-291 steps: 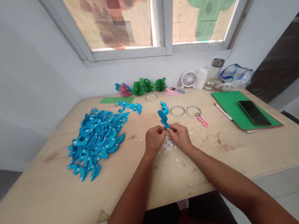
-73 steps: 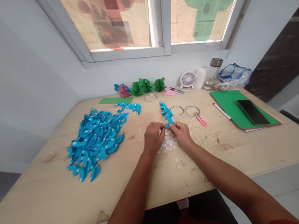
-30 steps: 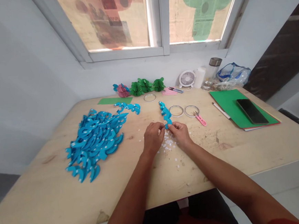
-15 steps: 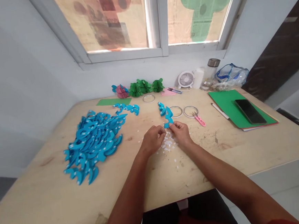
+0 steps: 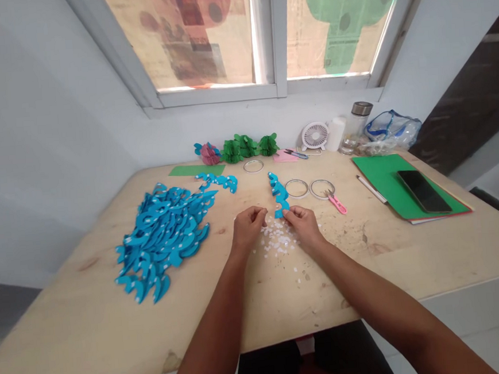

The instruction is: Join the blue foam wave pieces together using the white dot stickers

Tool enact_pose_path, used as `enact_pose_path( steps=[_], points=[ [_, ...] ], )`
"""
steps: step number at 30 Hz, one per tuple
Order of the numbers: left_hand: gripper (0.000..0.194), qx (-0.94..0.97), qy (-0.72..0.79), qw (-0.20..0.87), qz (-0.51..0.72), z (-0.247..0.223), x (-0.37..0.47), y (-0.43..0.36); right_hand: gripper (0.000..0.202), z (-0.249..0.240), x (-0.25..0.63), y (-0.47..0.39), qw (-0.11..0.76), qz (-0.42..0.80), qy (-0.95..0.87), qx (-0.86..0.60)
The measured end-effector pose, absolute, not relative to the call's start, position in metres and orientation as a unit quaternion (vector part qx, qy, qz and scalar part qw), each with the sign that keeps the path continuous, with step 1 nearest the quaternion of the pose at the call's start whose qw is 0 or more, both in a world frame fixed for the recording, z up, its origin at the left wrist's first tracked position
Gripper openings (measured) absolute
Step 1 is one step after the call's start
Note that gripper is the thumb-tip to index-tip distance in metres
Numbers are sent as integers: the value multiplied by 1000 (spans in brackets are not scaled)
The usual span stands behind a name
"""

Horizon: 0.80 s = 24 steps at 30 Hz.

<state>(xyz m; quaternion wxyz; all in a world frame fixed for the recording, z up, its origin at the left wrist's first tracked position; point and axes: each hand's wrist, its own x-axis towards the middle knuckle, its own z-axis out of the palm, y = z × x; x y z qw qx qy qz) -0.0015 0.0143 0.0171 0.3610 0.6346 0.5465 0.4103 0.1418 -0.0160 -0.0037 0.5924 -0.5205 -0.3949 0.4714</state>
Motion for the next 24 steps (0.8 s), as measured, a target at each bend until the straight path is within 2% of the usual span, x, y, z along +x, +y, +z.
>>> enact_pose_path(
  steps=[3,6,9,17,24],
  points=[
    [28,552,528,454,458,15,-1,17,32,-2,141,-18,580,484,-408,-512],
    [40,494,487,553,461,13,-1,20,31,-2,141,-18,565,503,-419,-503],
    [44,462,443,613,463,10,0,21,30,-4,140,-17,546,508,-436,-504],
    [29,376,404,643,530,8,6,17,32,-11,142,-17,494,527,-494,-484],
    [28,363,388,646,548,9,5,18,35,-6,144,-17,514,506,-491,-489]
  ],
)
